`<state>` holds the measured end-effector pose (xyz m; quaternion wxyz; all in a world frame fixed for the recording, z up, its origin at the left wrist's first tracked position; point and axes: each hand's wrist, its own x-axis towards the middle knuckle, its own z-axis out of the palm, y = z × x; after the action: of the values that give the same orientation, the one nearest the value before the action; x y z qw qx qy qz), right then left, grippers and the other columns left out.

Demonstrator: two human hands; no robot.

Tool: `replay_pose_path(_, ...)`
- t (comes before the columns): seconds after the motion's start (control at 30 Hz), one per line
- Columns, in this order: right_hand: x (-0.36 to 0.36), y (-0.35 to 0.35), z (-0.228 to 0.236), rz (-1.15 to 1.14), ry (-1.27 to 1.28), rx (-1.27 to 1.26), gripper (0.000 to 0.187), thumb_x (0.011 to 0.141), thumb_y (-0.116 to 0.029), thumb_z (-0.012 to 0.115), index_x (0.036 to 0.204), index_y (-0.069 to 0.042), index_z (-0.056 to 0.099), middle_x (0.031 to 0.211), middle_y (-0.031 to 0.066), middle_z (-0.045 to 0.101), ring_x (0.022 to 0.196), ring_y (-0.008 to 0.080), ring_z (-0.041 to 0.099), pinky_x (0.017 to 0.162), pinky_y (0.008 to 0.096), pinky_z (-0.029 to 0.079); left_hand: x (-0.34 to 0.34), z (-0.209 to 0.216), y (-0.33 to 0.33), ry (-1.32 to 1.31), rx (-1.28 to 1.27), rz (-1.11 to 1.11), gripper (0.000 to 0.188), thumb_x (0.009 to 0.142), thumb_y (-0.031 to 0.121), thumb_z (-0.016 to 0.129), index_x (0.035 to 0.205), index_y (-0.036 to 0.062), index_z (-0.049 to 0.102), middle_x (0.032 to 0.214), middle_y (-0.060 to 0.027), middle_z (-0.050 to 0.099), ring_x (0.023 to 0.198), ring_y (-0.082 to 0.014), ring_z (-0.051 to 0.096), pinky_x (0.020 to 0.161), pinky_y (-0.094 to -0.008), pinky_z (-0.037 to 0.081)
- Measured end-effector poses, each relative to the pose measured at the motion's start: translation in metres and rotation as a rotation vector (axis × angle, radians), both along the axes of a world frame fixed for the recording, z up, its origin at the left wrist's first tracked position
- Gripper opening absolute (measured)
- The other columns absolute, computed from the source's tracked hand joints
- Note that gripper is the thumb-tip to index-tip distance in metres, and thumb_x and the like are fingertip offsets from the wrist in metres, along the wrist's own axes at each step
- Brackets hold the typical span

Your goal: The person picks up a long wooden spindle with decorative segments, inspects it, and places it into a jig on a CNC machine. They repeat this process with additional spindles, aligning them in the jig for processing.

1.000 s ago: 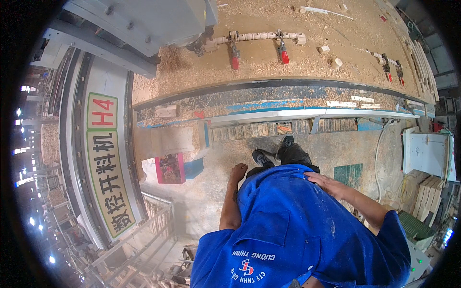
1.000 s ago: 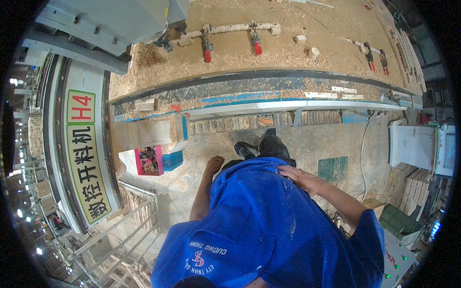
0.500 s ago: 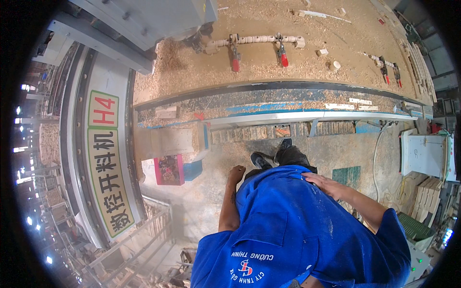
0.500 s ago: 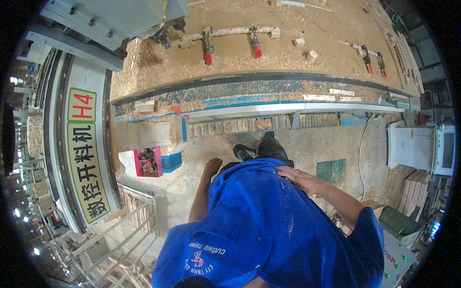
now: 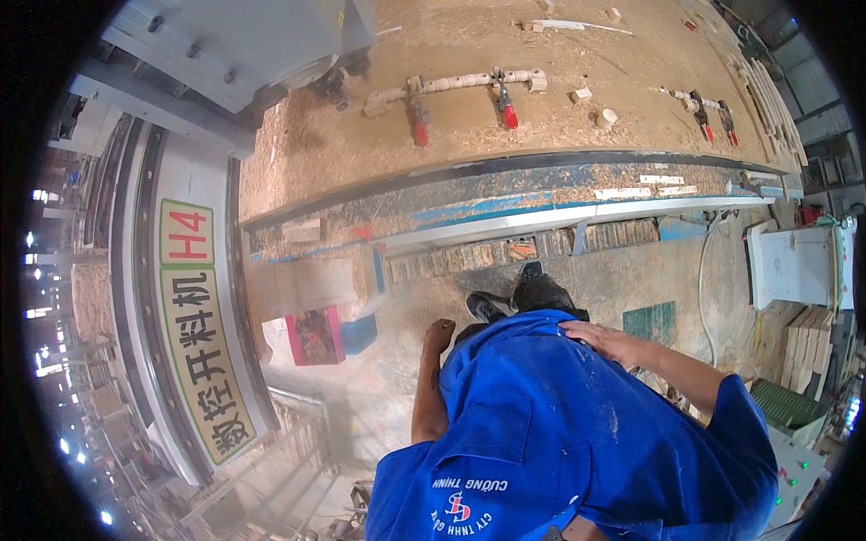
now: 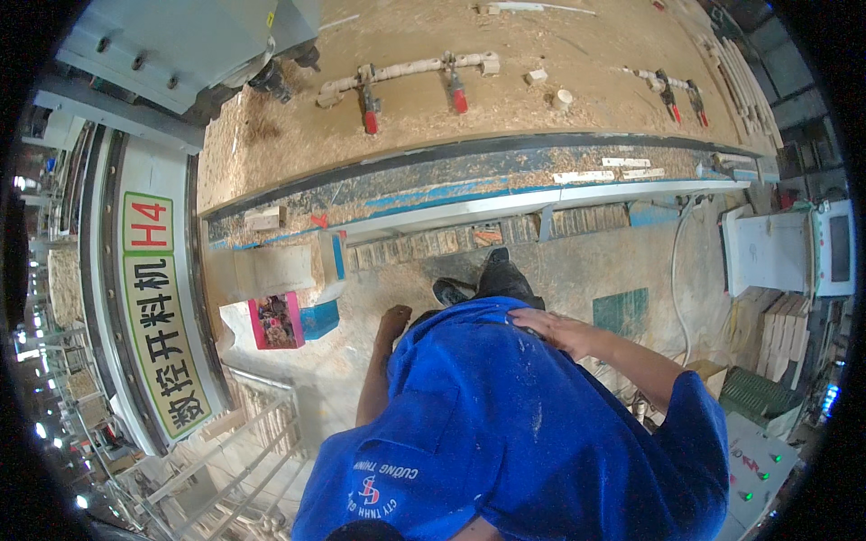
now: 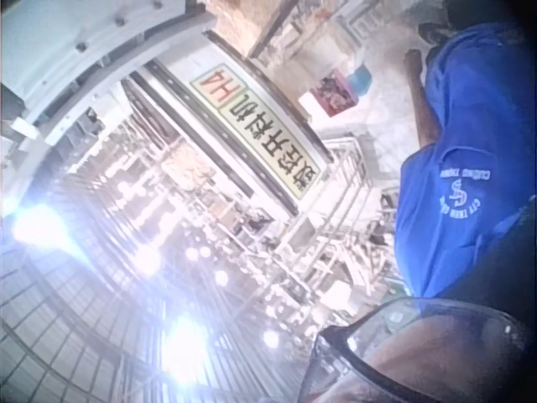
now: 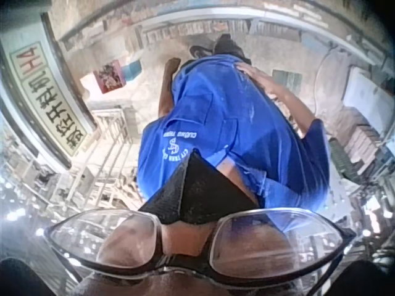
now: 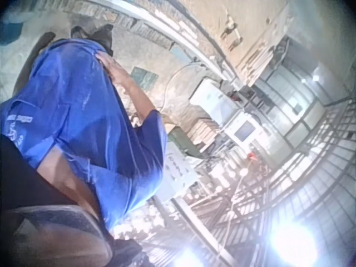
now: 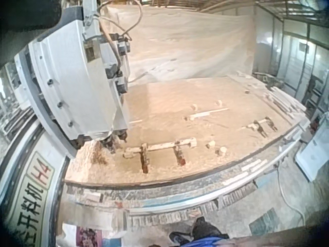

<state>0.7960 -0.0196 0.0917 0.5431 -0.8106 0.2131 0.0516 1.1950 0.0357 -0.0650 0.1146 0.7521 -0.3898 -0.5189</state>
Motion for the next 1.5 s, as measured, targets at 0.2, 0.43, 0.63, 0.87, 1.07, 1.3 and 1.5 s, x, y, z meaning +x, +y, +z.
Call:
replay_pose_path(0.2, -0.003, 0.001, -0.004, -0.002, 0.001, -0.021, 0.136, 0.049, 0.002, 0.090, 0.158, -0.023, 0.013, 0.165, 0.0094, 0.018, 0.151, 0.0318, 0.023, 0.125, 0.0512, 0.024, -0.003, 0.006, -0.003, 0.009, -0.027, -0.018, 0.043, 0.092, 0.040, 0.060, 0.113, 0.0048, 0.073, 0.111, -0.0226, 0.072, 0.108, -0.0382, 0.068, 0.094, -0.0452, 0.053)
replay_pose_path(0.43, -0.003, 0.000, 0.000, -0.002, -0.005, 0.009, 0.135, 0.050, 0.007, 0.086, 0.159, -0.023, 0.012, 0.165, 0.0115, 0.017, 0.152, 0.0324, 0.022, 0.126, 0.0468, 0.023, -0.006, 0.011, -0.002, 0.006, -0.032, -0.003, 0.042, 0.092, 0.040, 0.060, 0.113, 0.0055, 0.073, 0.108, -0.0220, 0.073, 0.106, -0.0380, 0.069, 0.093, -0.0455, 0.054)
replay_pose_path(0.63, -0.003, -0.002, 0.003, 0.007, -0.013, 0.002, 0.134, 0.051, 0.007, 0.085, 0.159, -0.022, 0.011, 0.166, 0.0120, 0.016, 0.152, 0.0330, 0.022, 0.126, 0.0470, 0.023, -0.007, 0.014, 0.000, -0.030, -0.054, -0.013, 0.041, 0.092, 0.038, 0.060, 0.111, 0.0051, 0.073, 0.105, -0.0211, 0.073, 0.103, -0.0376, 0.070, 0.092, -0.0454, 0.054)
replay_pose_path(0.87, -0.004, -0.005, 0.002, 0.030, 0.037, 0.038, 0.129, 0.056, 0.004, 0.083, 0.160, -0.021, 0.011, 0.166, 0.0134, 0.016, 0.152, 0.0339, 0.021, 0.125, 0.0486, 0.024, -0.012, 0.018, 0.000, 0.027, -0.099, 0.012, 0.038, 0.092, 0.034, 0.058, 0.104, 0.0017, 0.073, 0.093, -0.0197, 0.074, 0.088, -0.0339, 0.072, 0.082, -0.0430, 0.055)
replay_pose_path(1.07, -0.009, -0.001, 0.005, 0.014, 0.036, 0.101, 0.128, 0.057, -0.002, 0.087, 0.160, -0.023, 0.013, 0.166, 0.0093, 0.014, 0.151, 0.0356, 0.020, 0.125, 0.0486, 0.024, -0.016, 0.017, -0.001, -0.015, -0.107, -0.071, 0.040, 0.092, 0.036, 0.058, 0.107, 0.0026, 0.073, 0.095, -0.0203, 0.074, 0.090, -0.0346, 0.072, 0.084, -0.0440, 0.055)
replay_pose_path(1.3, -0.024, 0.021, 0.011, -0.119, 0.159, 0.446, 0.129, 0.052, -0.014, 0.091, 0.158, -0.017, 0.017, 0.165, 0.0143, 0.014, 0.154, 0.0336, 0.011, 0.126, 0.0484, 0.014, -0.034, 0.008, 0.012, -0.062, -0.142, -0.404, 0.042, 0.094, 0.039, 0.056, 0.111, 0.0051, 0.073, 0.109, -0.0204, 0.072, 0.107, -0.0368, 0.068, 0.093, -0.0453, 0.052)
replay_pose_path(1.5, -0.035, 0.028, 0.011, 0.099, 0.107, 0.025, 0.132, 0.052, -0.017, 0.094, 0.159, -0.014, 0.017, 0.164, 0.0160, 0.014, 0.152, 0.0349, 0.016, 0.123, 0.0470, 0.023, -0.032, 0.026, 0.018, 0.020, -0.004, -0.135, 0.038, 0.094, 0.036, 0.055, 0.110, 0.0069, 0.074, 0.107, -0.0157, 0.074, 0.099, -0.0314, 0.071, 0.089, -0.0426, 0.054)
